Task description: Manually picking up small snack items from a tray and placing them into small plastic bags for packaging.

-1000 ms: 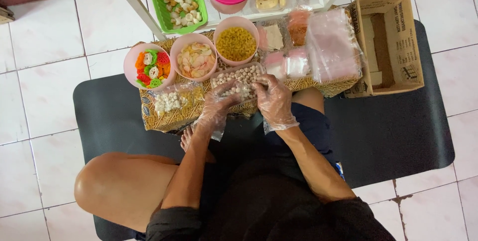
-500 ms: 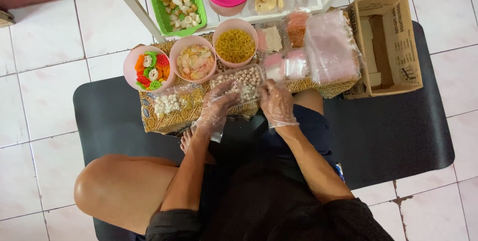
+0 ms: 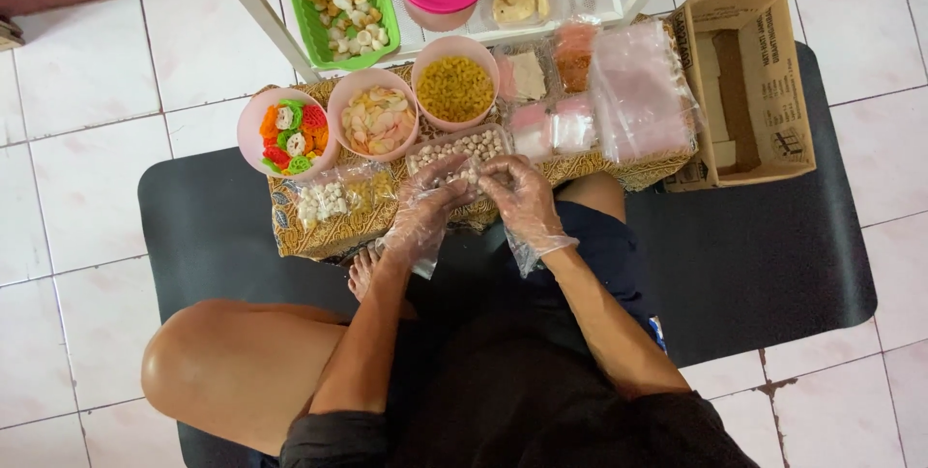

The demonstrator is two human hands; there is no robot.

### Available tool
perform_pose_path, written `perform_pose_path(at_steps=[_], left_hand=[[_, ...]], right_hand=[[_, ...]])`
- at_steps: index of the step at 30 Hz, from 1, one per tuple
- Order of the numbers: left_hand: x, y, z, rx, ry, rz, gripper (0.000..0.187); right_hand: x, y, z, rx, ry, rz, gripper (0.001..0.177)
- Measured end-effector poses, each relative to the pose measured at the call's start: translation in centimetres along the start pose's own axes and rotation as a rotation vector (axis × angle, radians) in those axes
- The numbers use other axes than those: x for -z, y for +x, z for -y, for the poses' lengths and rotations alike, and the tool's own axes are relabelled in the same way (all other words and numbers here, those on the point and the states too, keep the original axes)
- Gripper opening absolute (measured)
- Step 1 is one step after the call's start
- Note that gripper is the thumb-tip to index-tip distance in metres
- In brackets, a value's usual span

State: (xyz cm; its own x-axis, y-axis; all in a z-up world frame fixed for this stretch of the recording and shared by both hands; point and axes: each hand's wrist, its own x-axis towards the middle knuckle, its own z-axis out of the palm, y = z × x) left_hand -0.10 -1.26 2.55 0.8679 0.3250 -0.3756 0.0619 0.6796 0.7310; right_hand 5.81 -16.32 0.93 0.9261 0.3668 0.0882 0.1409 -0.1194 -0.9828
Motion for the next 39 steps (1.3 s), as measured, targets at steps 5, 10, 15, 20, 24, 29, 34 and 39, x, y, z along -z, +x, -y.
perform_pose_path(at_steps=[5,10,15,20,24,29,34,39], left_hand=[[0.5,0.1,0.5,-0.021,-0.01,0.012,0.044],[0.0,-0.1,-0.2,-0.008,0.04,0.023,0.048],[-0.9,-0.7,-1.4,0.018,0.056,0.039,0.045],[0.3,0.7,0.0,0.028,-0.014,-0.016,0.043],[1.0,1.0,0.4,0.054,-0.002,0.066,0.041],[-0.7,-0.5,0.2,0.051,-0.009,0.054,0.039],[-1.2,-0.7,-0.3,0.049,0.046,0.01,0.034],[-1.8,-1.0,-0.6,0.032,0.09,-0.023,0.023]], right_hand=[[0.4,-0.2,2.0,0.063,0.003,0.056,0.013],[1.3,0.1,2.3,0.015,-0.123,0.094,0.014],[2.2,0.6,4.7,0.123,-0.352,0.102,0.006],[3.5,1.4,5.6,-0.044,-0.143,0.047,0.003],[3.5,1.7,4.3,-0.133,-0.002,-0.031,0.005],[3.4,1.3,4.2,-0.269,0.006,0.036,0.009],[2.6,0.8,3.6,-0.293,0.126,0.04,0.009],[1.4,0.1,4.1,-0.328,0.285,-0.092,0.022]])
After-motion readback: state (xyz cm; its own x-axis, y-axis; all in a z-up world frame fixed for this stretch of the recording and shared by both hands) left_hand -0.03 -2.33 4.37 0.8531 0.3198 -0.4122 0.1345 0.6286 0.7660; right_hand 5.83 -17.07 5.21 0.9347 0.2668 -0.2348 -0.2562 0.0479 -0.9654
